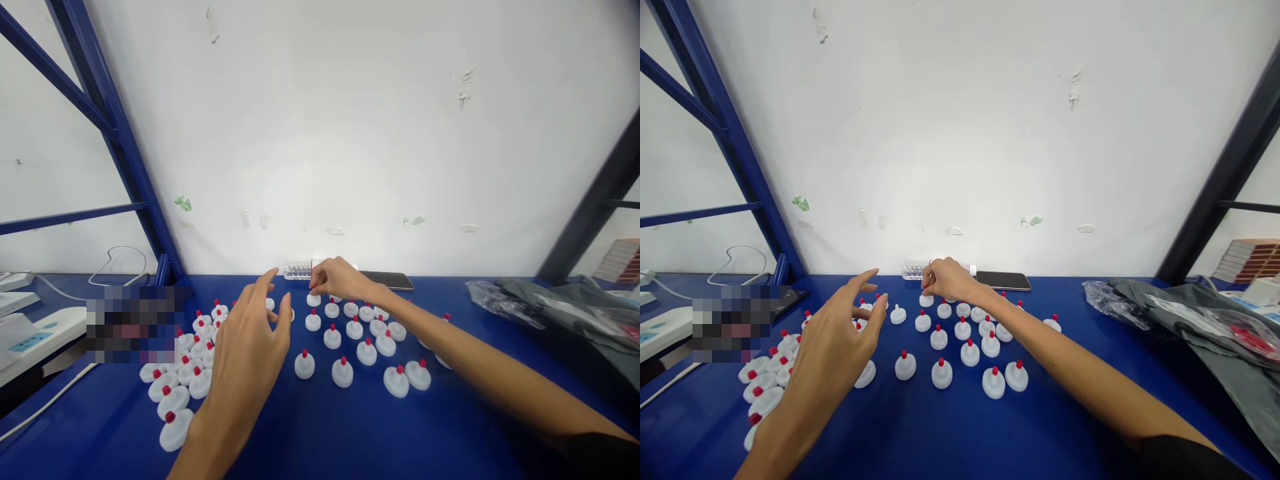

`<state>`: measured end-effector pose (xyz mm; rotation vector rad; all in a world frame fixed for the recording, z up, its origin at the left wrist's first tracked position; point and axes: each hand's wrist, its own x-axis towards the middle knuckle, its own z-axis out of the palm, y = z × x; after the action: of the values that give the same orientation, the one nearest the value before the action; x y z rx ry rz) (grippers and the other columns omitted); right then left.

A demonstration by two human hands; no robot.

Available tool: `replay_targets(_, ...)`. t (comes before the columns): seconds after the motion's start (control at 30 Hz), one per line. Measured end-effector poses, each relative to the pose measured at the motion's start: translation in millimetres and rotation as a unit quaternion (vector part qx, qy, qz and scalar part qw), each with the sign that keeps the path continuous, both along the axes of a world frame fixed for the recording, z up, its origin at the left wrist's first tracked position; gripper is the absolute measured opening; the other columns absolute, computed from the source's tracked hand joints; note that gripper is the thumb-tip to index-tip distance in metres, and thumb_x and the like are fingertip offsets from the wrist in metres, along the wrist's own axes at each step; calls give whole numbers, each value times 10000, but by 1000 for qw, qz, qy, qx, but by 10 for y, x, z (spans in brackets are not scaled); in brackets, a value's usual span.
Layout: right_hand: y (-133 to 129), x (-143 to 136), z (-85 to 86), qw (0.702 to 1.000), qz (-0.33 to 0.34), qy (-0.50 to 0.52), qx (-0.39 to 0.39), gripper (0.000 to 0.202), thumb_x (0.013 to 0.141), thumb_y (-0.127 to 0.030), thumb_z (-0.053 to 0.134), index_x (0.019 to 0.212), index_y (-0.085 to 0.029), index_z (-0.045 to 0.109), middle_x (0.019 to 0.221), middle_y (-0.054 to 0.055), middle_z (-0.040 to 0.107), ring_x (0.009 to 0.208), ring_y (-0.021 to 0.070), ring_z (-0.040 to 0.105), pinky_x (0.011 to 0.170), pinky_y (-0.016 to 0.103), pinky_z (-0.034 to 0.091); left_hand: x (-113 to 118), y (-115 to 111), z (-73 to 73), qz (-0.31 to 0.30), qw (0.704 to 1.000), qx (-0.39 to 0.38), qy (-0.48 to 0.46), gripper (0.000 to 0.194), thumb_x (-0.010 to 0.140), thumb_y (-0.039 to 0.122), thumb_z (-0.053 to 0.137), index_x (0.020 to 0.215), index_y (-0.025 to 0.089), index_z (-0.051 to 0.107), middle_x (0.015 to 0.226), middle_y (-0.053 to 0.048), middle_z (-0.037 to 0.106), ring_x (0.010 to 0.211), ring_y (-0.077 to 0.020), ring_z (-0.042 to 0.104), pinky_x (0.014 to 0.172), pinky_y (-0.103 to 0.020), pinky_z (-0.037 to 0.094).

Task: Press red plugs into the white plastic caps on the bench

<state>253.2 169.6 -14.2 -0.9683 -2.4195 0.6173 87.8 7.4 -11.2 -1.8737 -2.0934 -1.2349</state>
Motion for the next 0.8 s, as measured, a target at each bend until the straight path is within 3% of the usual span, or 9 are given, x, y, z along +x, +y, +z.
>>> replay_targets(0.1, 69, -19, -156, 999, 6, -41, -4, 84, 738, -154, 822, 745, -174, 740, 730, 15, 769, 689, 176, 716, 646, 255, 491, -7, -1, -3, -2, 1000, -6, 5, 430, 978, 385, 491, 1397, 296, 528, 1210, -39, 699, 765, -175, 709, 659, -322, 485)
replay_targets(0.17, 75, -15, -169, 998, 9, -60, -4, 87, 751, -185, 826, 798, -174, 755, 733, 14, 774, 686, 173, 717, 643, 251, 488, -15, -1, -9, -2, 1000, -6, 10, 418, 979, 376, 482, 1384, 290, 539, 1201, -39, 699, 760, -172, 705, 662, -321, 478)
replay_targets(0.27, 32, 2, -70, 997, 8, -75, 10, 215, 753, -289, 855, 918, -179, 773, 771, 19, 783, 702, 178, 714, 651, 260, 488, -32, -2, -13, -1, 1000, -4, 13, 416, 982, 372, 477, 1386, 292, 536, 1202, -38, 695, 760, -174, 705, 674, -324, 474)
replay_targets(0.37, -66, -28, 64, 996, 0, -68, 54, 234, 858, -369, 771, 1001, -185, 778, 882, 50, 788, 807, 194, 712, 712, 280, 483, -49, -4, -8, 15, 999, 4, 28, 407, 997, 350, 444, 1388, 282, 539, 1210, -39, 693, 809, -203, 709, 700, -342, 476)
replay_targets(0.47, -191, -152, 105, 994, 25, -70, 85, 190, 943, -342, 679, 1011, -201, 787, 914, 48, 778, 841, 183, 700, 745, 277, 467, -60, -7, 7, 42, 998, 2, 50, 410, 1007, 282, 379, 1369, 262, 571, 1259, -48, 687, 912, -252, 706, 730, -366, 475)
replay_targets(0.57, -270, -334, 33, 990, 65, -89, 91, 162, 914, -307, 734, 1033, -213, 788, 876, 34, 772, 788, 174, 687, 707, 270, 445, -77, -13, 31, 48, 997, -5, 60, 435, 998, 226, 325, 1317, 247, 620, 1270, -44, 693, 985, -277, 691, 760, -380, 475)
replay_targets(0.67, -268, -470, -37, 987, 87, -97, 89, 68, 854, -168, 776, 916, -189, 793, 786, 28, 757, 735, 169, 669, 676, 269, 423, -124, -23, 63, 42, 997, -14, 59, 463, 975, 195, 304, 1287, 234, 645, 1233, -45, 713, 1015, -284, 685, 794, -394, 476)
replay_targets(0.73, -264, -486, -16, 989, 90, -84, 84, 92, 832, -83, 758, 826, -171, 782, 739, 24, 744, 703, 160, 660, 659, 265, 419, -174, -29, 84, 40, 997, -18, 55, 454, 972, 222, 319, 1272, 236, 659, 1208, -46, 726, 1031, -290, 685, 810, -403, 474)
replay_targets(0.8, -304, -438, 74, 992, 89, -53, 77, 88, 863, -96, 732, 845, -168, 780, 778, 29, 755, 722, 154, 668, 665, 261, 436, -229, -33, 104, 30, 998, -28, 51, 422, 970, 314, 388, 1280, 233, 664, 1193, -55, 733, 1022, -295, 689, 827, -412, 476)
